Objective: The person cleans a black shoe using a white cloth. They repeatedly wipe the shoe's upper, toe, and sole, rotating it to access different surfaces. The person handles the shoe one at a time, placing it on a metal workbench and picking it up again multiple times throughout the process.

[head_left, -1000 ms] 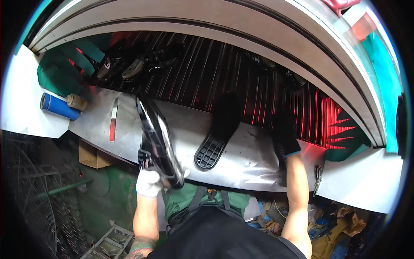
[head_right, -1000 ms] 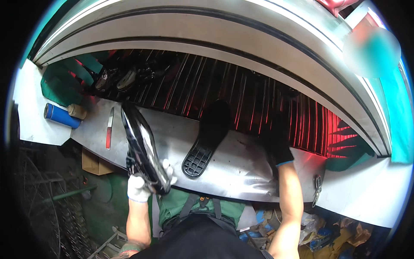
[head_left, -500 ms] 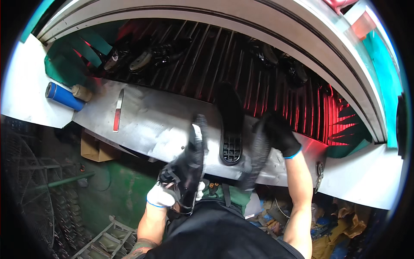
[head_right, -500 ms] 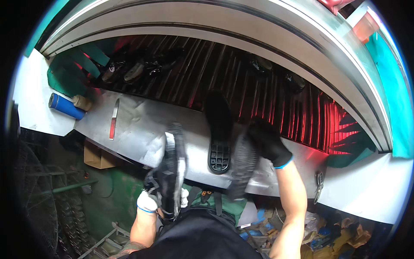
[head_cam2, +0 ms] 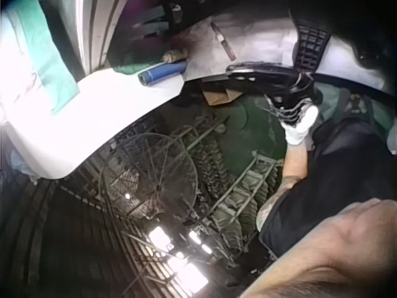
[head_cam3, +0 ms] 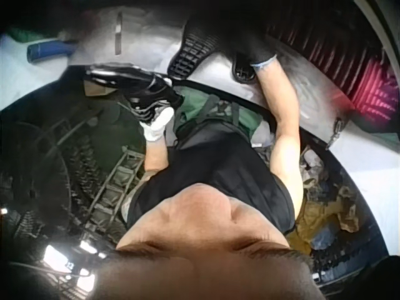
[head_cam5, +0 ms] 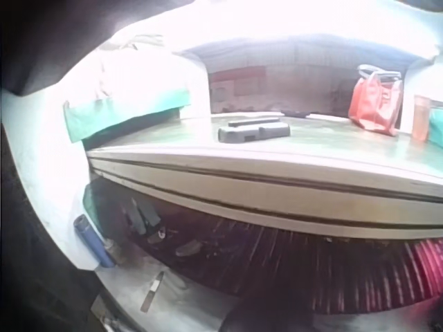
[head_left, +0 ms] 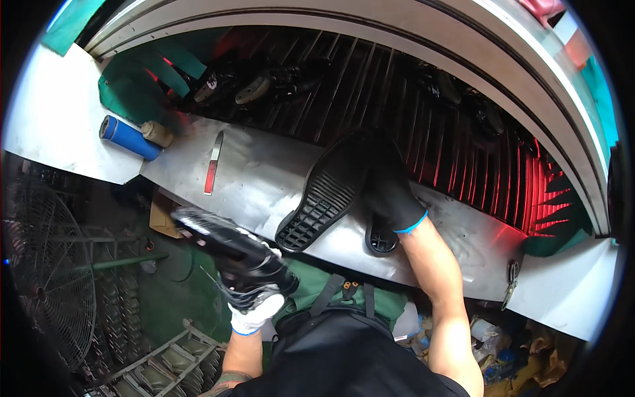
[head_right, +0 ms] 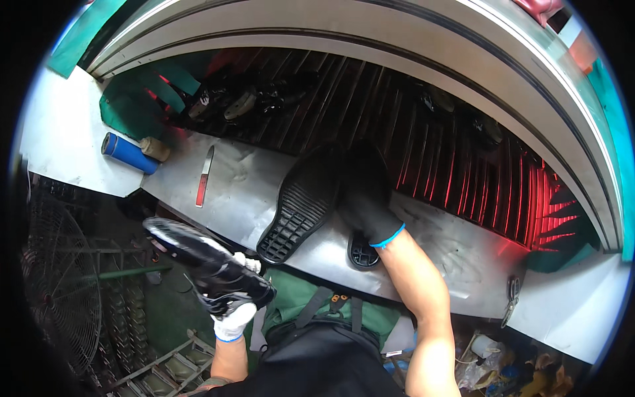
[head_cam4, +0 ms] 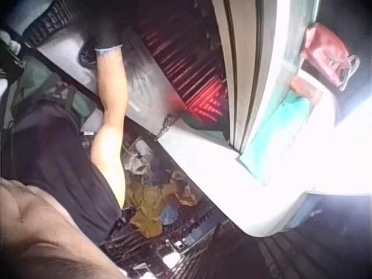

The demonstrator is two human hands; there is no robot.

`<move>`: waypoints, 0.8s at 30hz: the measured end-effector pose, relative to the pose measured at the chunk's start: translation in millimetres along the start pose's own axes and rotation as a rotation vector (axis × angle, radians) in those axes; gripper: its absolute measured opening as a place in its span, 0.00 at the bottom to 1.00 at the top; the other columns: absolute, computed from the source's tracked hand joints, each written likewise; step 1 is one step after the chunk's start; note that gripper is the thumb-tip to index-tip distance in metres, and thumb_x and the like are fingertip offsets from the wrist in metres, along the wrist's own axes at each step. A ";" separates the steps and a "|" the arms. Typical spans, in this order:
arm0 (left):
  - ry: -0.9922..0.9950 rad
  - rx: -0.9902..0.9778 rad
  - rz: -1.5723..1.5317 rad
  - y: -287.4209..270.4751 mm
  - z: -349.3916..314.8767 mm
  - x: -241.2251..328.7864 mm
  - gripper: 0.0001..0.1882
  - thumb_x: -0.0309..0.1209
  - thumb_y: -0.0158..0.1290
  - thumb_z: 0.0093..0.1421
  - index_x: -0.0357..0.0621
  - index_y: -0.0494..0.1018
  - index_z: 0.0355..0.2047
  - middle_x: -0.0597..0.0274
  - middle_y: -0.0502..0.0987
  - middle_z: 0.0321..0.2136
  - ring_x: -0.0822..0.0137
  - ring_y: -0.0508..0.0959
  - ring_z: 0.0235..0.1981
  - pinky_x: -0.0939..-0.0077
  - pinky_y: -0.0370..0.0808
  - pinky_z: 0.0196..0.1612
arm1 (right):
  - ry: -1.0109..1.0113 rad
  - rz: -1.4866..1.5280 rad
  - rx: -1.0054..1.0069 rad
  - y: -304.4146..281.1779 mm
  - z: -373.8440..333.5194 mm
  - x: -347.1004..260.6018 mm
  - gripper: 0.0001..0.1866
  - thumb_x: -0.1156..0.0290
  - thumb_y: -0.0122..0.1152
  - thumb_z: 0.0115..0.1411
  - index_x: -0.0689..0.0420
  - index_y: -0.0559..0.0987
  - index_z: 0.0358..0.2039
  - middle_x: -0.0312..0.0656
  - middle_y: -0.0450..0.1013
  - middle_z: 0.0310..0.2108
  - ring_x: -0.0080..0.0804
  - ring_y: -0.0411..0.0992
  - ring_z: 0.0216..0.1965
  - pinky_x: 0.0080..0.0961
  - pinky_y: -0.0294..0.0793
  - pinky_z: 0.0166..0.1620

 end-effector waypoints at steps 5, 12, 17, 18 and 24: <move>0.152 0.111 0.719 42.6 2.2 31.5 0.64 0.26 0.72 0.51 0.33 0.39 0.77 0.43 0.72 0.64 0.54 0.79 0.60 0.58 0.76 0.64 | -0.014 -0.269 -0.055 20.1 -28.8 -22.3 0.25 0.70 0.67 0.67 0.58 0.75 0.63 0.40 0.77 0.54 0.31 0.74 0.56 0.31 0.77 0.58; 0.099 -0.061 1.145 79.1 34.2 39.3 0.48 0.25 0.71 0.47 0.34 0.59 0.67 0.51 0.79 0.52 0.59 0.82 0.50 0.65 0.78 0.56 | -0.313 -0.222 -0.488 53.2 -58.1 -38.6 0.54 0.79 0.84 0.47 0.52 0.64 0.73 0.48 0.64 0.72 0.40 0.67 0.70 0.39 0.68 0.72; 0.247 -0.107 1.141 110.2 51.6 61.6 0.38 0.27 0.71 0.45 0.36 0.69 0.58 0.54 0.79 0.45 0.59 0.81 0.44 0.64 0.77 0.51 | -0.241 -0.204 -0.551 60.9 -61.3 -38.2 0.50 0.75 0.84 0.49 0.56 0.67 0.71 0.48 0.65 0.71 0.39 0.67 0.69 0.39 0.68 0.71; 0.269 -0.105 1.135 110.7 51.5 63.0 0.38 0.27 0.71 0.45 0.36 0.70 0.57 0.54 0.79 0.45 0.59 0.81 0.44 0.64 0.77 0.51 | -0.215 -0.209 -0.549 61.7 -61.5 -37.8 0.49 0.75 0.85 0.49 0.57 0.68 0.70 0.48 0.66 0.71 0.39 0.67 0.69 0.39 0.68 0.71; 0.244 -0.100 1.169 109.3 48.9 63.9 0.38 0.27 0.71 0.45 0.36 0.70 0.57 0.53 0.79 0.45 0.58 0.81 0.44 0.65 0.78 0.50 | -0.201 -0.221 -0.588 63.4 -61.3 -36.5 0.48 0.74 0.85 0.49 0.60 0.69 0.70 0.48 0.67 0.71 0.37 0.68 0.69 0.38 0.68 0.71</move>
Point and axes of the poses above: each hand's wrist, its own z-axis towards the middle knuckle, its own y-axis out of the palm, x = y × z, the point moved 7 cm from there along z, towards the middle knuckle
